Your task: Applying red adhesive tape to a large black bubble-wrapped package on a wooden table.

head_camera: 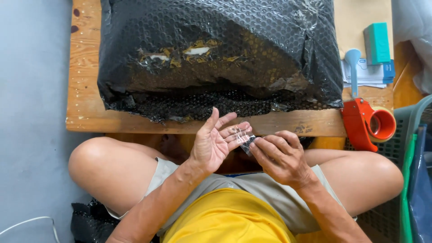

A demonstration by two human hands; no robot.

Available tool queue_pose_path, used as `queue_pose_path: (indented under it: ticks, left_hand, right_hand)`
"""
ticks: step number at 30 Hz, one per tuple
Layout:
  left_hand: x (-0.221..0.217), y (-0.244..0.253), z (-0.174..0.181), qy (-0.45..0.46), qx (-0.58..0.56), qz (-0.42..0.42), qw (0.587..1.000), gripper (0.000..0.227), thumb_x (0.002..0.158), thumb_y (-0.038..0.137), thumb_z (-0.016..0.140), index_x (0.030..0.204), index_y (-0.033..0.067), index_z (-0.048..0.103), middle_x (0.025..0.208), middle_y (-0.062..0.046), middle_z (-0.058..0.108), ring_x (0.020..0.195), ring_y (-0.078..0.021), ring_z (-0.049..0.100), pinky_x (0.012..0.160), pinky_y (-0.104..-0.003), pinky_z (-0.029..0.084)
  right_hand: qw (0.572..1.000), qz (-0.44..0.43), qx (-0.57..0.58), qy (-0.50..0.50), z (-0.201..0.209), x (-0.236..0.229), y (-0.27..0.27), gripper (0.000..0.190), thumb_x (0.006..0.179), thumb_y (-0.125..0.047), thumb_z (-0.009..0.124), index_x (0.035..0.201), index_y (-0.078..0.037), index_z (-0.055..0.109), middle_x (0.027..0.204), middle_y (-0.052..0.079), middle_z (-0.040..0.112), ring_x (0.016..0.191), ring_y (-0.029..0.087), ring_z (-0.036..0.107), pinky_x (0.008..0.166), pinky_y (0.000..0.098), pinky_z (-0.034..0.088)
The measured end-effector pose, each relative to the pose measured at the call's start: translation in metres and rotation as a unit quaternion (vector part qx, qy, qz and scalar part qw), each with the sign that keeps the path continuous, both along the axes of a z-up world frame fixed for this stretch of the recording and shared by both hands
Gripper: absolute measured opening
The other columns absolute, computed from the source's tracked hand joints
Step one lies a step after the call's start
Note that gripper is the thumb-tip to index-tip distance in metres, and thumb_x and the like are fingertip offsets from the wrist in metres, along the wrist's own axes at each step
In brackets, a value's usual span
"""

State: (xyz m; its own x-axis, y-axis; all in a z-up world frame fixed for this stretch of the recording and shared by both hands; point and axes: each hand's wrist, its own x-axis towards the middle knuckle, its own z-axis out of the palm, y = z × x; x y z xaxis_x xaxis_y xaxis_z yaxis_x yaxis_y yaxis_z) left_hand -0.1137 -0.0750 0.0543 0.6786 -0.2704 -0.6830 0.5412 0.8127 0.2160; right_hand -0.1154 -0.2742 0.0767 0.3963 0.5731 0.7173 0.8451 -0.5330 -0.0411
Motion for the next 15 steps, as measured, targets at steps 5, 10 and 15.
queue_pose_path:
  ticks: [5,10,15]
  left_hand:
    - [-0.012,0.021,-0.005,-0.290,0.340,-0.121,0.887,0.084,0.093,0.063,0.052,0.153,0.0044,0.042,0.102,-0.034,0.071,0.114,-0.0452,0.066,0.097,-0.057,0.054]
    - [0.002,0.055,-0.018,-0.446,0.646,-0.119,0.608,0.091,0.100,0.065,0.045,0.156,-0.0062,0.029,0.111,-0.040,0.068,0.106,-0.0482,0.070,0.089,-0.060,0.059]
    - [0.023,0.056,-0.040,-0.558,0.762,-0.174,0.277,0.072,0.079,0.049,0.083,0.136,0.0089,0.062,0.120,-0.013,0.069,0.118,-0.0290,0.066,0.101,-0.042,0.053]
  right_hand:
    - [0.999,0.000,0.017,0.033,-0.002,-0.030,0.006,0.020,0.095,-0.010,0.058,0.085,-0.010,0.076,0.089,0.010,0.070,0.074,0.024,0.066,0.077,0.0430,0.054]
    - [0.967,-0.015,0.184,0.177,0.024,-0.058,-0.005,0.007,0.082,-0.002,0.073,0.086,-0.006,0.078,0.085,0.012,0.073,0.069,0.028,0.066,0.070,0.0460,0.057]
    - [0.687,0.164,0.483,0.518,0.016,-0.031,-0.006,0.041,0.105,-0.031,0.051,0.125,0.004,0.054,0.145,0.030,0.056,0.139,0.035,0.054,0.111,0.0504,0.046]
